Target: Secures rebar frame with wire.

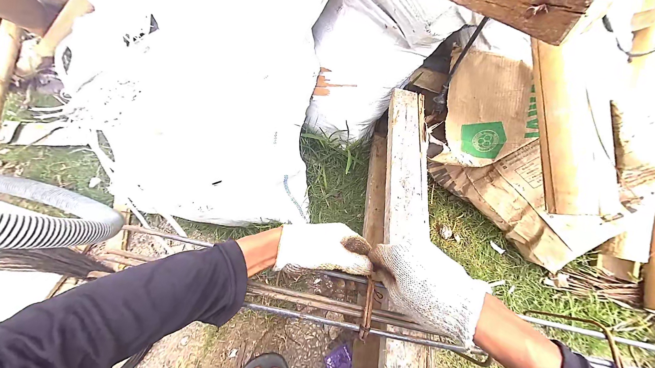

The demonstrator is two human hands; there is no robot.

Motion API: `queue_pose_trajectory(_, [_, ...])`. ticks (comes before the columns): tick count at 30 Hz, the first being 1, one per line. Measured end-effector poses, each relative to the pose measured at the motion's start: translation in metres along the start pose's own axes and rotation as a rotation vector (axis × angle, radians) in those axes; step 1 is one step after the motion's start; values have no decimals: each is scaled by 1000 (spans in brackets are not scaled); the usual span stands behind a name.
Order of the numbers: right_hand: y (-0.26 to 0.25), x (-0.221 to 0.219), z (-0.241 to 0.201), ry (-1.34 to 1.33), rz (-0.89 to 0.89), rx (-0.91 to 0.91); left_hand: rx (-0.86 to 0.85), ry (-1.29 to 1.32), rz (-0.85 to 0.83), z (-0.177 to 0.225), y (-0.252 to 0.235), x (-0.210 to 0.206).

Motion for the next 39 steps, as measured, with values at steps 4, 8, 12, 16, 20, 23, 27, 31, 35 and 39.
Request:
queue_pose_trajectory(4, [1,-5,7,-54,59,-10,-21,71,-80,-6,1,9])
queue_pose_trajectory(8, [2,-13,4,-7,75,30,-35,58,-185,-8,-4,16])
queue_pose_trajectory(12, [4,-13,3,13,49,44,-109,-56,-197,-7,-6,15])
queue_pose_trajectory(16, [3,-16,8,-43,93,40,-125,-314,-107,-6,0,16])
queue_pose_trajectory(20, [4,-23,9,-98,162,14,-75,-205,-184,-13,-1,18])
queue_pose_trajectory(23, [6,-28,7,-111,197,-13,-32,-112,-230,-17,-4,21])
queue_pose_trajectory(27, [8,-29,4,-91,204,-24,25,-163,-210,-17,-4,20])
queue_pose_trajectory(31, [9,-27,5,-90,189,-23,21,-205,-177,-12,-1,16])
queue_pose_trajectory(35, [7,-27,2,-100,190,-22,-30,-112,-206,-9,1,15])
queue_pose_trajectory(39, [1,-28,0,-128,161,-29,-63,10,-248,-12,-2,18])
Point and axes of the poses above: each hand's wrist, its own y-axis away from the middle knuckle, its own x-axis out of the back of the hand, z = x × y, the point moved 1 cm from there along -y, towards the middle knuckle, and after that the axes turned 12 degrees about y, right-handed, at the moved point
